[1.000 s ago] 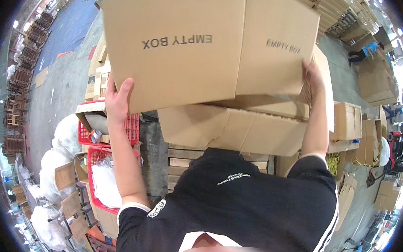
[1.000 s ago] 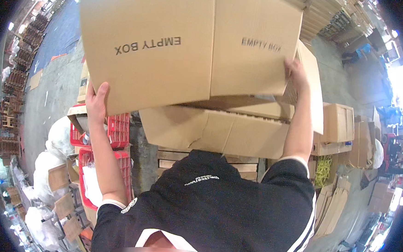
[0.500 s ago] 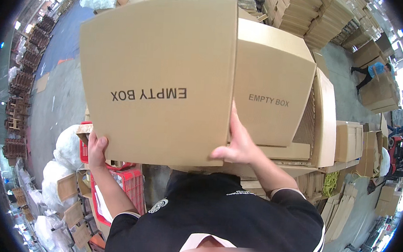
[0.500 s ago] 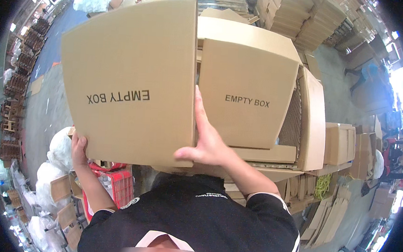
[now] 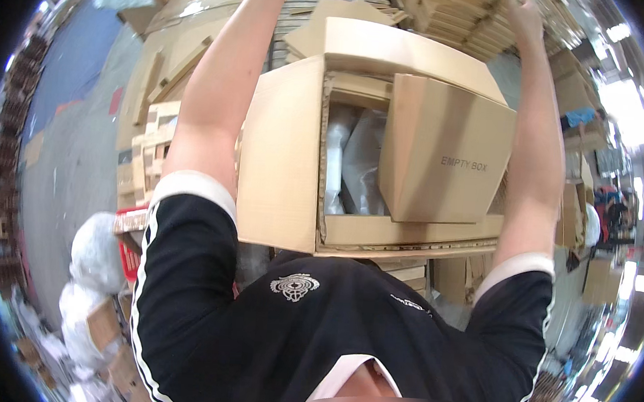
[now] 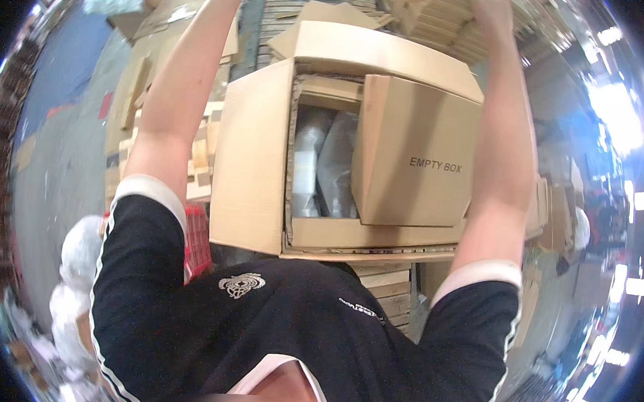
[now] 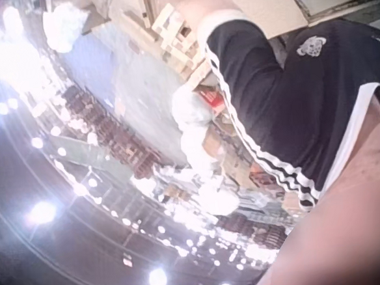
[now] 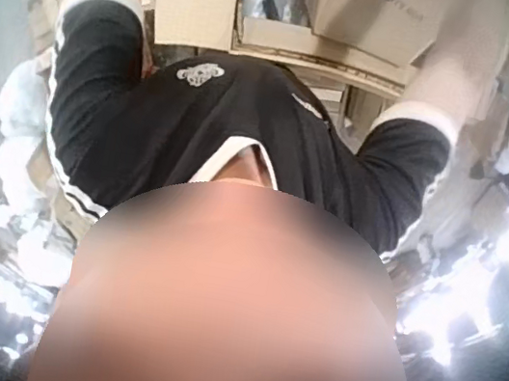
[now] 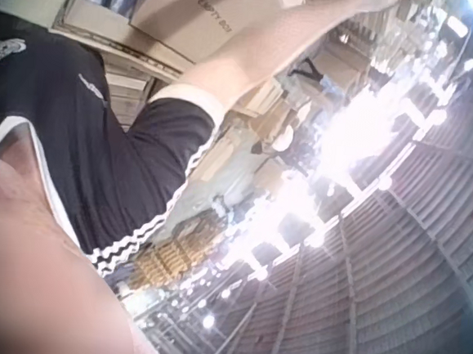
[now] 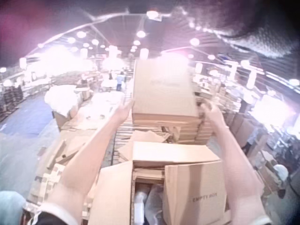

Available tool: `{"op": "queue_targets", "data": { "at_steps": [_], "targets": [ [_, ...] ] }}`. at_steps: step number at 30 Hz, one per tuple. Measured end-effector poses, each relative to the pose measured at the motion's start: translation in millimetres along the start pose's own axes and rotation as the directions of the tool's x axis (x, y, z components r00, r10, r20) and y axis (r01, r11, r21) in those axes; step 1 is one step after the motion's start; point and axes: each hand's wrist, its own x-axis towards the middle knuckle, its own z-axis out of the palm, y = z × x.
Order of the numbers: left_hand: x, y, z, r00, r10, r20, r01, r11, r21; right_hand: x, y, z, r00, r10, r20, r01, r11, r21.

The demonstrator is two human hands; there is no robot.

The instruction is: The person assembles a dining chair by inserting wooden slats into a cardboard box containing the chair frame and foam padding. They repeatedly pick up slats, position them inside the box, and adjust the components to fit.

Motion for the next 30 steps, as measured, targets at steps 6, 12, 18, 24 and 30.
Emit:
{"op": "queue_targets", "data": {
  "at_steps": [6,12,18,24,30],
  "targets": [
    [-174,-127,129,0.944,-0.233,0.236,0.258,0.962,-0.084,-171,157,-49,0.814,-0.539,-0.215,0.185,0.593,-0.784],
    [-390,-93,240,0.707,-0.484,0.515,0.634,0.757,-0.16,-293,318,-159,0.631,0.67,-0.39,-0.704,0.706,0.073],
    [-407,-44,277,0.844,-0.274,0.461,0.361,0.926,-0.112,-311,354,-126,0.613,0.784,0.091,-0.768,0.565,0.302],
    [-387,33,290,0.894,-0.364,0.261,0.424,0.876,-0.23,-323,304,-127,0.799,0.597,0.075,-0.567,0.705,0.426],
    [-317,102,273,0.969,-0.231,-0.094,0.235,0.971,0.039,-350,230,-153,0.937,0.169,-0.306,-0.069,0.948,0.31]
  ]
}}
